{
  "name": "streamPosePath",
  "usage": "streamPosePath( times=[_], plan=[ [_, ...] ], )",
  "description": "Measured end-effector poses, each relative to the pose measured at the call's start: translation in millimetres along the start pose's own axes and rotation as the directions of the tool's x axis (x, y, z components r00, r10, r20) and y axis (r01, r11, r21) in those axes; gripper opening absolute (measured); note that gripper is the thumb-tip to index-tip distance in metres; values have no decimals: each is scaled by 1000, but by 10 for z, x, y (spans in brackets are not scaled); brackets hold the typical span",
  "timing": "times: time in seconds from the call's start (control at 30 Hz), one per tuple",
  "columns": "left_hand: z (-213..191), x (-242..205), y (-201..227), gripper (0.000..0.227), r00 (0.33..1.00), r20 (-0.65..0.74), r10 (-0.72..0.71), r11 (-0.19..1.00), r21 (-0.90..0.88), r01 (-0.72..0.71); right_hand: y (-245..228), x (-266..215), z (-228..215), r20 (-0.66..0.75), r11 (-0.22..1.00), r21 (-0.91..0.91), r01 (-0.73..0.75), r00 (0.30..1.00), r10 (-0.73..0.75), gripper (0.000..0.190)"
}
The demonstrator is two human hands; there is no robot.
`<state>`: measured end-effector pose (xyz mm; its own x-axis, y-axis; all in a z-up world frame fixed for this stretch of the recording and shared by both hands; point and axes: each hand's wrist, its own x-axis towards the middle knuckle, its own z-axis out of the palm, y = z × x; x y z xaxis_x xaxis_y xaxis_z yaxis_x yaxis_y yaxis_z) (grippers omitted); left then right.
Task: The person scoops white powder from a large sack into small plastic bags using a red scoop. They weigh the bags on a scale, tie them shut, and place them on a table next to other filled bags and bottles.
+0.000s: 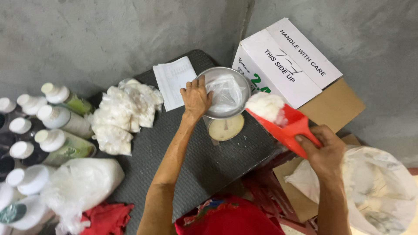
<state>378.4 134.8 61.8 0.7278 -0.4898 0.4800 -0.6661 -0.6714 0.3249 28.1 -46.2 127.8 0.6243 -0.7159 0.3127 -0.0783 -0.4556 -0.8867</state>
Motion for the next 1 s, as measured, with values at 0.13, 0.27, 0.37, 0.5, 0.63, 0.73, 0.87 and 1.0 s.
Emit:
streamPosePath(
  times=[0.13, 0.27, 0.37, 0.5, 0.63, 0.73, 0.87, 1.0],
  plan=[
    [152, 37, -35, 48, 993, 103, 58, 998, 32, -61, -101, 157, 433, 46, 1000, 1, 14, 999, -14, 22],
    [183, 68, -68, 27, 997, 32, 65, 959, -277, -54, -168, 350, 693, 92, 974, -225, 23, 996, -3, 28],
    [169, 81, -62, 28, 984, 153, -96, 792, -587, 168, -183, 442, 823, 111, 952, -304, 49, 994, -15, 31],
    [101, 139, -64, 31, 934, 278, -224, 690, -632, 353, -224, 631, 979, 159, 908, -415, 52, 987, 17, 30],
    [90, 130, -41, 30, 918, 311, -247, 640, -659, 395, -305, 865, 1098, 243, 817, -562, 130, 970, 13, 30],
    [99, 97, -45, 30, 912, 320, -256, 615, -674, 409, -431, 1025, 1165, 331, 758, -606, 242, 943, -36, 32],
    [112, 108, -75, 31, 890, 365, -274, 529, -716, 456, -707, 1213, 1246, 502, 525, -725, 447, 864, -43, 28],
    [142, 115, -77, 33, 882, 383, -276, 367, -806, 465, -1006, 1395, 1464, 616, 412, -725, 551, 787, 32, 32]
  ],
)
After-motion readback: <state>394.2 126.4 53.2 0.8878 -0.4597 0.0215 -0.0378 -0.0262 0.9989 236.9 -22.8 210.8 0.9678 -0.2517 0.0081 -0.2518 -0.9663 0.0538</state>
